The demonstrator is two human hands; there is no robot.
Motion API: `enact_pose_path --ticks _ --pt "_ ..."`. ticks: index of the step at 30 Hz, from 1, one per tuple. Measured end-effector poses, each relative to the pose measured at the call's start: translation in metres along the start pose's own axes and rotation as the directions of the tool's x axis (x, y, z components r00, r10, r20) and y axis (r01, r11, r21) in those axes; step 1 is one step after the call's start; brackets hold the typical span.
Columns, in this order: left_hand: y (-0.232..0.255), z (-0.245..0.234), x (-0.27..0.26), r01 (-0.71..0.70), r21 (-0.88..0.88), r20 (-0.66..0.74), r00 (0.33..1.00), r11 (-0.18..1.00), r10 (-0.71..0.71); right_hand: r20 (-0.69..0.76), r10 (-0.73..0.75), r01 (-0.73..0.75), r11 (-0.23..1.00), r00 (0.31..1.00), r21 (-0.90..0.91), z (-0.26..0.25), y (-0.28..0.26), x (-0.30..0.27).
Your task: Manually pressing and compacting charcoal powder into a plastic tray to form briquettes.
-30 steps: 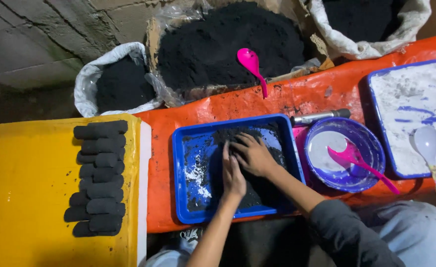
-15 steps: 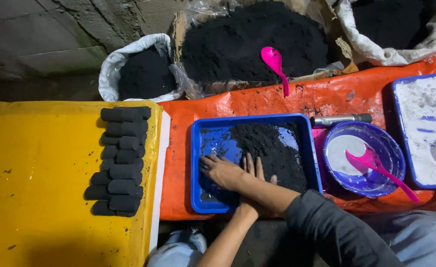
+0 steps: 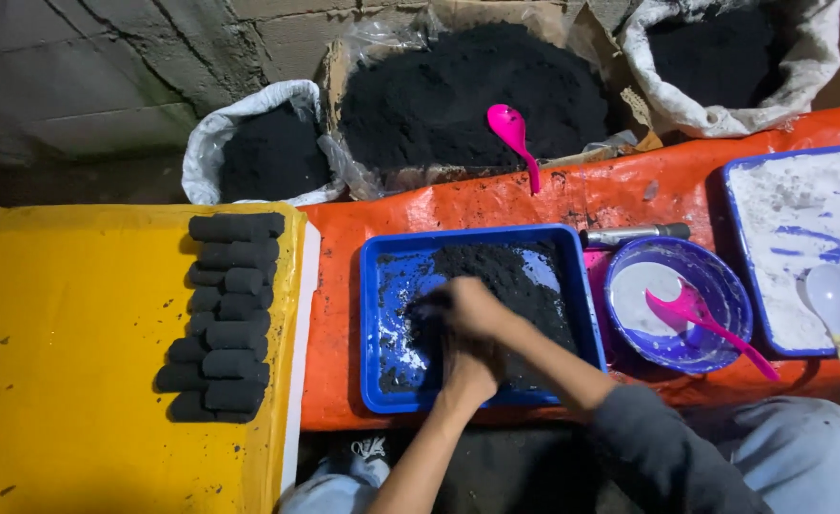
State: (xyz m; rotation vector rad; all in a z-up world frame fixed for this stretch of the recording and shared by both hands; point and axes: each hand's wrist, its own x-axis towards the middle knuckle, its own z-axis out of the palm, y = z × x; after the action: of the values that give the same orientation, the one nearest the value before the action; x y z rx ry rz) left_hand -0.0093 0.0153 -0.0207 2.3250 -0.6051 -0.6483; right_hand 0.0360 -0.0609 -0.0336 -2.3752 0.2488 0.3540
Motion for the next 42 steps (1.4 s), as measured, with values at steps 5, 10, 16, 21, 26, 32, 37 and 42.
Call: enact_pose_path --ticks 5,10,16,21,26,32,37,42 --pt "-0.013 0.028 0.004 -0.039 -0.003 -0.107 0.993 0.999 0.039 -0.185 0.173 -0.153 0.981 0.967 0.116 -0.051 0.065 -0.037" --pt "-0.025 0.044 0.009 -0.121 0.005 -0.327 0.938 0.993 0.116 -0.261 0.308 -0.251 0.940 0.915 0.231 -0.062 0.074 -0.062" --pt "-0.024 0.032 0.010 -0.132 -0.090 -0.329 0.939 0.987 0.096 -0.240 0.273 -0.226 0.952 0.932 0.206 -0.067 0.070 -0.073" --pt "-0.021 0.022 0.017 -0.091 -0.190 -0.349 0.937 0.977 0.020 -0.382 -0.108 0.095 0.994 0.918 -0.052 -0.043 0.092 -0.073" --pt "-0.025 0.019 0.025 -0.071 -0.235 -0.293 0.956 0.969 -0.001 -0.158 -0.199 0.135 0.929 0.967 -0.344 -0.021 0.069 -0.051" --pt "-0.015 0.008 0.022 -0.093 -0.371 -0.142 0.989 0.924 0.042 -0.108 -0.195 0.101 0.819 0.975 -0.565 0.007 0.077 -0.070" --pt "-0.012 0.019 0.025 -0.150 -0.408 -0.118 0.987 0.901 0.111 -0.158 -0.235 0.105 0.812 0.959 -0.575 0.036 0.125 -0.047" --pt "-0.018 0.022 0.035 -0.211 -0.445 -0.174 0.974 0.871 0.146 -0.261 -0.466 0.246 0.774 0.846 -0.583 0.061 0.193 0.021"
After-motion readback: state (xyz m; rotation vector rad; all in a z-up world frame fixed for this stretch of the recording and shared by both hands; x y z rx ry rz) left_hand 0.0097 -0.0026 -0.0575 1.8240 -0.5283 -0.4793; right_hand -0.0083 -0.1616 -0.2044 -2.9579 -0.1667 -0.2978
